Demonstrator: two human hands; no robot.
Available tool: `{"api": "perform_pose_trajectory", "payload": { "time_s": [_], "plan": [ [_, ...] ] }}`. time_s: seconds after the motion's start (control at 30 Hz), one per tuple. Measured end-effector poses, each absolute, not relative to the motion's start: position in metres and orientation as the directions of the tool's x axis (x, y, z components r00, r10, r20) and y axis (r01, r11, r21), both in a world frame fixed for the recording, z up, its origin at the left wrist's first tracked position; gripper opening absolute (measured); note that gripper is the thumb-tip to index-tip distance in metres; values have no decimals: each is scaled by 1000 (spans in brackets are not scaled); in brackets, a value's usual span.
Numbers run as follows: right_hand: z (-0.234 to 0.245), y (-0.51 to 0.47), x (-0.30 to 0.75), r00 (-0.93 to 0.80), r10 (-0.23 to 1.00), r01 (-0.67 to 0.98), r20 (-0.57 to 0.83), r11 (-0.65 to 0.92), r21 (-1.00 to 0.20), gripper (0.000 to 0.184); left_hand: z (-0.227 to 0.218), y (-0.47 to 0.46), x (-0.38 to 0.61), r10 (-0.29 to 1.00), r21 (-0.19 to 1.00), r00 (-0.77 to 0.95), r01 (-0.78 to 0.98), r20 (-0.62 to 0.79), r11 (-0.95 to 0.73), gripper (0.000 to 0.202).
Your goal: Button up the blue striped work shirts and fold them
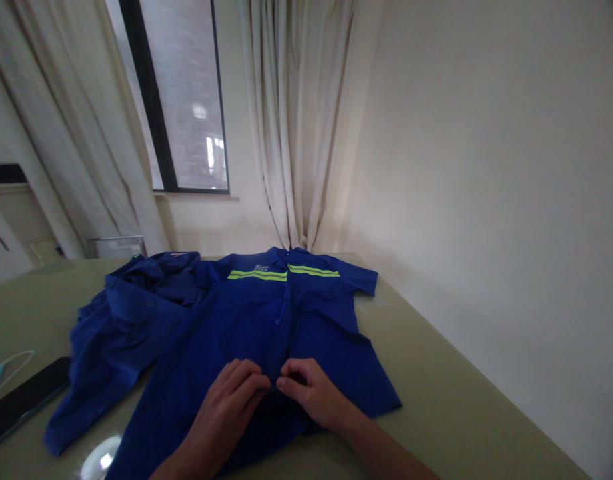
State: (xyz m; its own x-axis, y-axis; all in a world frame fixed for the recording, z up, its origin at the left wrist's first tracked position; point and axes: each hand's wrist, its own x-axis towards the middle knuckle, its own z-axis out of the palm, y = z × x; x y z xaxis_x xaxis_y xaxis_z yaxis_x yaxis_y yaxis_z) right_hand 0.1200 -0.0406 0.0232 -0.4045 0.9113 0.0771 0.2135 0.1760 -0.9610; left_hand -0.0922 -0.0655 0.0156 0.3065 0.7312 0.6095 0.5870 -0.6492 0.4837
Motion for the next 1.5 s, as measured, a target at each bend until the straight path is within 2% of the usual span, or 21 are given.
{"api": "perform_pose_trajectory", "payload": {
  "time_s": [0.07,0.13,0.23,0.3,0.37,0.43,0.5,0.57,0.63,0.7,0.77,0.87,1.0,1.1,1.17,1.23,1.33,1.43,1.5],
  "plan": [
    [26,-42,119,-404,910,256,94,212,-943,34,18,-67,-91,659,367,388,599,644,-712,13],
    [28,-43,118,-414,904,272,105,233,-934,35,20,-68,-90,633,304,407,626,658,-718,13],
    [28,-45,116,-414,899,281,140,272,-920,33,21,-69,-88,628,251,416,664,658,-704,15],
    [27,-47,114,-405,898,304,170,308,-902,31,20,-69,-88,643,272,417,660,643,-700,17],
    [27,-49,113,-391,898,335,203,344,-877,29,19,-69,-88,702,384,401,626,589,-679,17],
    [27,-50,114,-385,888,360,250,394,-846,25,20,-69,-88,792,559,366,565,489,-607,20],
    [28,-50,116,-403,860,362,313,464,-809,22,23,-68,-86,877,732,314,486,363,-477,27],
    [29,-49,118,-440,818,350,371,536,-768,21,26,-67,-85,936,857,264,400,232,-325,33],
    [31,-48,119,-475,786,334,395,577,-745,19,28,-66,-83,959,919,248,330,134,-214,36],
    [31,-48,119,-465,795,323,389,561,-762,19,28,-67,-82,962,929,249,317,111,-189,37],
    [32,-49,117,-425,838,319,340,491,-811,20,25,-69,-82,957,897,248,373,152,-239,31],
    [35,-52,116,-413,882,314,226,371,-874,24,19,-73,-83,924,777,274,506,268,-376,17],
    [38,-48,123,-489,859,251,148,301,-920,36,15,-76,-83,801,497,377,637,465,-589,9],
    [34,-39,127,-523,850,174,58,173,-969,54,19,-78,-79,661,250,496,660,563,-708,9],
    [30,-34,127,-489,872,164,5,98,-982,65,20,-79,-75,623,193,537,649,569,-736,12],
    [29,-31,126,-469,883,195,25,131,-972,67,19,-78,-72,632,237,525,632,570,-738,17],
    [32,-32,126,-524,847,214,93,236,-948,63,14,-77,-71,730,424,440,609,523,-671,23],
    [37,-36,129,-574,817,175,63,198,-965,55,13,-75,-72,865,660,335,560,373,-501,30],
    [40,-38,130,-572,819,178,43,175,-968,51,16,-75,-72,918,775,286,498,275,-388,35]
  ]
}}
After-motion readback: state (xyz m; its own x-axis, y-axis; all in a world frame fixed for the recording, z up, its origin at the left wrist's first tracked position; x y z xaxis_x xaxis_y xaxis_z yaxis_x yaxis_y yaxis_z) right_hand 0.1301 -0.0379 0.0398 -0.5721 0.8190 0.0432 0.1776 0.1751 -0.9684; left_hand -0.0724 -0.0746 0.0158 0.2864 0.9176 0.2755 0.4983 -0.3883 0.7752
